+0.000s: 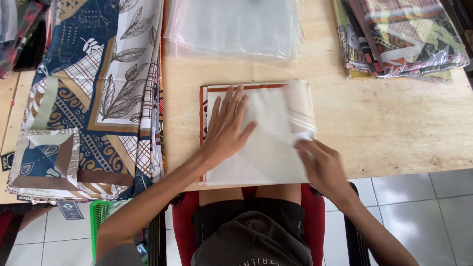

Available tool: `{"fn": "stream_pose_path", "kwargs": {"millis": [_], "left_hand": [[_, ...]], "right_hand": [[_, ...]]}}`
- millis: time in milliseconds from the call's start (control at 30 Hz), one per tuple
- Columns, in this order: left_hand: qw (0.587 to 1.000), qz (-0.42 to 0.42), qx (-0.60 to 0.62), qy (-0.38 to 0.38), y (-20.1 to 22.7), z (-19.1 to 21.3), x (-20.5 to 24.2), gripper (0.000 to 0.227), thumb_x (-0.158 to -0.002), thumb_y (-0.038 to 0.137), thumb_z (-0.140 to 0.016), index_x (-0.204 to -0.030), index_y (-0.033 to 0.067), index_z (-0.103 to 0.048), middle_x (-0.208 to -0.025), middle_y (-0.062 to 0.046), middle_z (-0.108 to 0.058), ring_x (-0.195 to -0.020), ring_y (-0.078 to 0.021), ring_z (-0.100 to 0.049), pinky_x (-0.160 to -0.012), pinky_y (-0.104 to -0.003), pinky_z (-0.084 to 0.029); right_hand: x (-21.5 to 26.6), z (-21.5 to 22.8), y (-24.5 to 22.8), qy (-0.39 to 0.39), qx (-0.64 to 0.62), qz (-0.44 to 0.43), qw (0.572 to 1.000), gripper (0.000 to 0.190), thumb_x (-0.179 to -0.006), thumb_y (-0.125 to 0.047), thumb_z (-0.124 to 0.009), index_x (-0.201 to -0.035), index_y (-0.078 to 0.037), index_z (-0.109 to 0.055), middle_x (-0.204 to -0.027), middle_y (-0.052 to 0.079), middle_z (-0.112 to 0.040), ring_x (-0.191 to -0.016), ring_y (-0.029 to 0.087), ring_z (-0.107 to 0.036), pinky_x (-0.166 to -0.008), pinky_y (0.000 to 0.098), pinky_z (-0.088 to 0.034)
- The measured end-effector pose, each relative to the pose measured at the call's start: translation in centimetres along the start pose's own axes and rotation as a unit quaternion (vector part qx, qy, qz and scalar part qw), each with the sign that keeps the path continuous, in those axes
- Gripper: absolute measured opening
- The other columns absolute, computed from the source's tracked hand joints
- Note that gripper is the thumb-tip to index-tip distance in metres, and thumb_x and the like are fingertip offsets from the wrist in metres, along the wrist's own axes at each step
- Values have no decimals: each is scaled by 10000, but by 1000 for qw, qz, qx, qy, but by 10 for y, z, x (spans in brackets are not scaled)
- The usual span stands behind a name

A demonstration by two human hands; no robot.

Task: The person folds a patterned fabric on a wooden table, uses a white roller to smooth it, and then places it into a clear plastic bag. They seal the bag and set it aside with other packaged items.

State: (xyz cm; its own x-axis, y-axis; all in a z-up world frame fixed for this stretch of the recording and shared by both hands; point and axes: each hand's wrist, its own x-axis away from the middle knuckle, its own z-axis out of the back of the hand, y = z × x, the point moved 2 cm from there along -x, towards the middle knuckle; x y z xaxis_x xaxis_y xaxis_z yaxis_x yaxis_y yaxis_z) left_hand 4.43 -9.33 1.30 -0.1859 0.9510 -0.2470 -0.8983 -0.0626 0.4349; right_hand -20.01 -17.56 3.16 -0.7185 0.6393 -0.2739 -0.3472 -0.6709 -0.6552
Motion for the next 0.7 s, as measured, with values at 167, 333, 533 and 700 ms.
{"fn": "stream_pose_path", "kwargs": {"millis": [167, 333, 533, 700], "left_hand": [[998, 42, -39, 13, -49, -23, -24, 637, -1076, 426, -460, -1536, -7, -374, -1642, -231, -278, -1544, -398, -195, -1228, -601, -109], [997, 57, -46, -21, -61, -30, -21, 656, -1087, 456, -411, -1585, 38, -322, -1670, -183, -252, -1555, -350, -189, -1249, -553, -64], [996, 36, -76, -5, -70, -38, -23, 693, -1070, 481, -417, -1595, 41, -317, -1668, -192, -255, -1551, -356, -202, -1242, -552, -81], [991, 2, -136, 14, -91, -20, -44, 764, -828, 611, -710, -1391, 118, -556, -1228, -98, -517, -1134, -311, -502, -1022, -560, -367]], "right_hand": [[-66, -61, -9, -55, 27, 73, 995, 219, -956, -7, -597, -1068, -133, -737, -701, 122, -687, -550, 353, -699, -498, 418, -529], [-73, -52, 44, -83, 103, -23, 991, 194, -937, -107, -624, -1043, -203, -756, -837, 136, -770, -803, 432, -736, -710, 576, -583], [-63, 7, 126, -35, 179, -125, 975, 205, -1003, -169, -596, -1100, -244, -760, -956, 66, -784, -919, 438, -725, -851, 597, -564], [-65, 21, 168, 27, 9, -154, 988, 311, -1078, -64, -406, -1106, -181, -693, -723, 96, -593, -739, 317, -626, -820, 474, -528]]}}
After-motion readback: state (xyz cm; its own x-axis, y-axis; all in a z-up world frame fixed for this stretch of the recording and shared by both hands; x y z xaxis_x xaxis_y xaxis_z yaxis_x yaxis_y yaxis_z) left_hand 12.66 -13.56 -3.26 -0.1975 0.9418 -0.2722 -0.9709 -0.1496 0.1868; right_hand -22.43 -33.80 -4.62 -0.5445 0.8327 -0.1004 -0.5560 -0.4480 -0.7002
